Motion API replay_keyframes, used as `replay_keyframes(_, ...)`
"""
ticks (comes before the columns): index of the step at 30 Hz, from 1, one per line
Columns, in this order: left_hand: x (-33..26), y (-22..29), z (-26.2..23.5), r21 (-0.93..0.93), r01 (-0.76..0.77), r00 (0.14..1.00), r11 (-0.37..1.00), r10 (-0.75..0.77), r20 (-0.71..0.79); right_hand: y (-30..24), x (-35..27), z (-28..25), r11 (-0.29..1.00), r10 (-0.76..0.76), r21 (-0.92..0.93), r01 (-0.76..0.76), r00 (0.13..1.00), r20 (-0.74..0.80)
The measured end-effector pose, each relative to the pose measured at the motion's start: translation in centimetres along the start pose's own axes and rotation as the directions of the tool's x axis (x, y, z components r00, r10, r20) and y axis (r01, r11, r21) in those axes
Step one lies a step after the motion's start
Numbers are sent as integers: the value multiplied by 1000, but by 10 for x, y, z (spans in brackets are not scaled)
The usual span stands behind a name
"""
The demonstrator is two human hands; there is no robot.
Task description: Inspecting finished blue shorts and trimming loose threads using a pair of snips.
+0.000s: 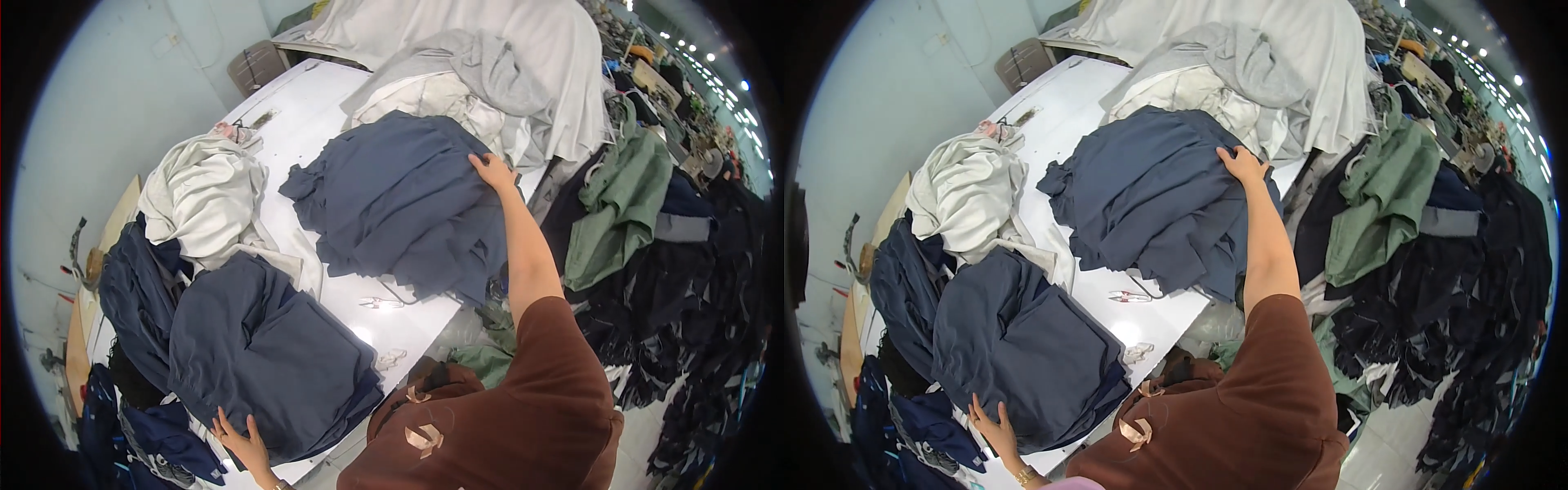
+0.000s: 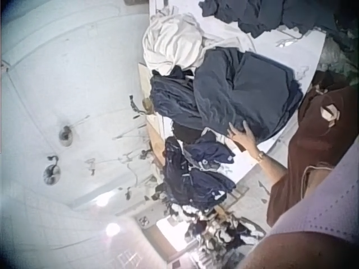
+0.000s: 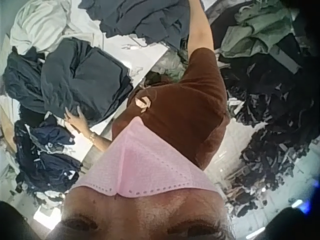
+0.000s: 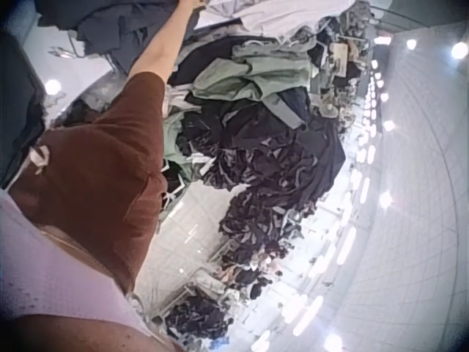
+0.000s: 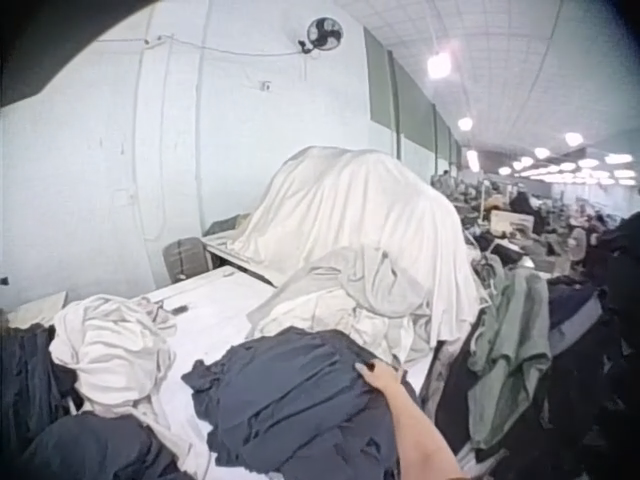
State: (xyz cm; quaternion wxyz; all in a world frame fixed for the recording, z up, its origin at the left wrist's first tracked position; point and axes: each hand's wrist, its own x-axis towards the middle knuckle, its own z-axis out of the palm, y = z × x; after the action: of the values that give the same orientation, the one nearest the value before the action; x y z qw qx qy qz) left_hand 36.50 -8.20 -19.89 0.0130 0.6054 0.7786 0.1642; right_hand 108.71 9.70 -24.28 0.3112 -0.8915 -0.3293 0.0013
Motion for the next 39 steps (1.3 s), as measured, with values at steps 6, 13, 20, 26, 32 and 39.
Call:
replay_keyframes(6,15,73,-26,-242,-63,996,968,77,48,-76,2,-21,876,-409,159,455,876,-255)
replay_keyframes(13,50,239,0,-944,318,809,85,495,317,-159,-180,-34,223,-898,461,859,365,-246)
replay_keyframes(20,77,341,113,-915,69,722,398,613,321,-131,-232,-40,306,-948,560,770,300,106)
replay_keyframes(26,82,349,116,-812,-221,822,540,552,143,-71,-171,-59,653,-756,8,757,653,-44)
replay_keyframes(32,126,310,103,-686,-342,860,642,508,48,-66,-139,-72,683,-710,-250,686,704,-11)
replay_keyframes(39,199,266,-48,-796,-402,911,453,288,-296,-190,-119,-98,347,-937,326,879,336,92)
